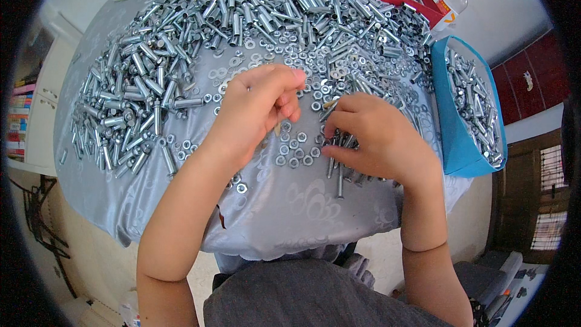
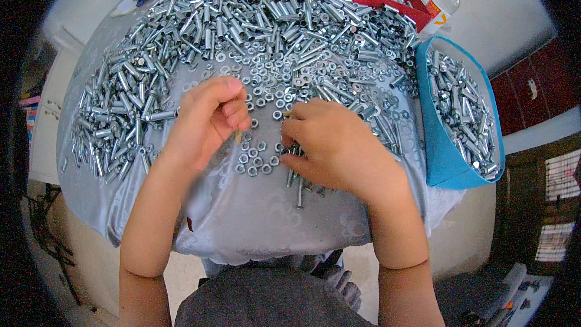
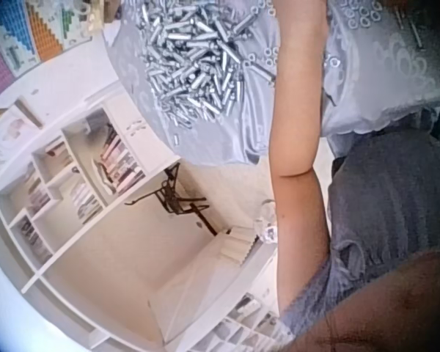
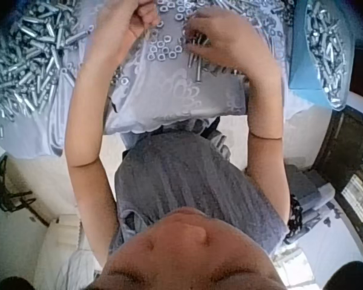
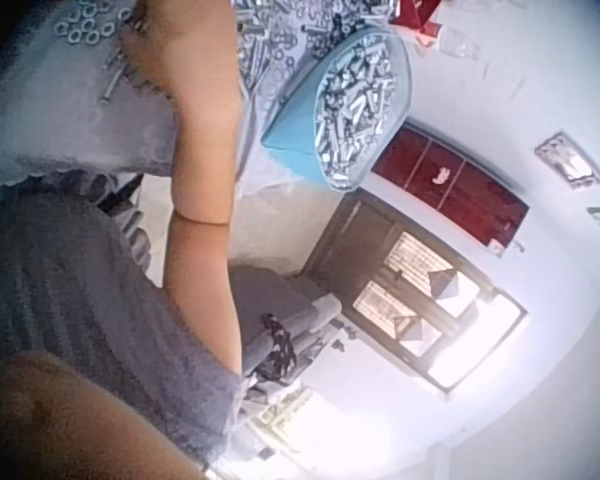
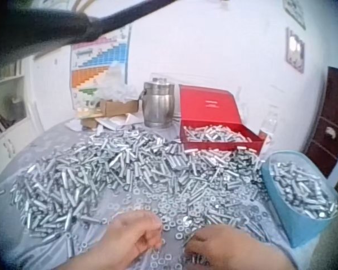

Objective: The person repeatedly picks up bolts and washers from a large pile on a table. They thread the washers onto the bolts by hand and place the assembled units into a blue container. The process is continuous and repetitive throughout the clip.

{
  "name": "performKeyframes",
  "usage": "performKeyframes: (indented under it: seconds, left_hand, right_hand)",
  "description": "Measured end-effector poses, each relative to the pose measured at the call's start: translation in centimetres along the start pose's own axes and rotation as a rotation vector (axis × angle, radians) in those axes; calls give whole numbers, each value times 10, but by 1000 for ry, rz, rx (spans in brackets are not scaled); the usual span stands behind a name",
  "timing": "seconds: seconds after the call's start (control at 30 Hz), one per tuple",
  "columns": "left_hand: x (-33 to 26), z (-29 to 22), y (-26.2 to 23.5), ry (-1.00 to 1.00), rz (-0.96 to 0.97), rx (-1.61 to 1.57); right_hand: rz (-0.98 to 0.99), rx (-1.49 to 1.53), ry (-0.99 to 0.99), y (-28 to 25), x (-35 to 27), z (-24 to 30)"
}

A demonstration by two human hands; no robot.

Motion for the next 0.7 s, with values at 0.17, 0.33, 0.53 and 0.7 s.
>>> performKeyframes:
  seconds: [0.17,0.33,0.53,0.7]
  left_hand:
    - [-3,0,-1,-23,13,-86]
    - [-5,-2,0,-12,14,-72]
    - [-9,1,5,25,107,148]
    - [-15,1,11,4,199,39]
  right_hand:
    - [-91,67,-27,-2,5,2]
    - [-134,128,5,-2,5,-2]
    - [-396,422,31,-14,9,-4]
    - [-470,772,118,-10,7,-15]
Point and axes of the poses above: each hand's wrist, its own x-axis towards the middle knuckle, its own y-axis out of the palm, z = x × y, the point moved 4 cm from there along x, towards the middle knuckle, and after that the axes turned 4 degrees about -x, right-handed, at the moved point
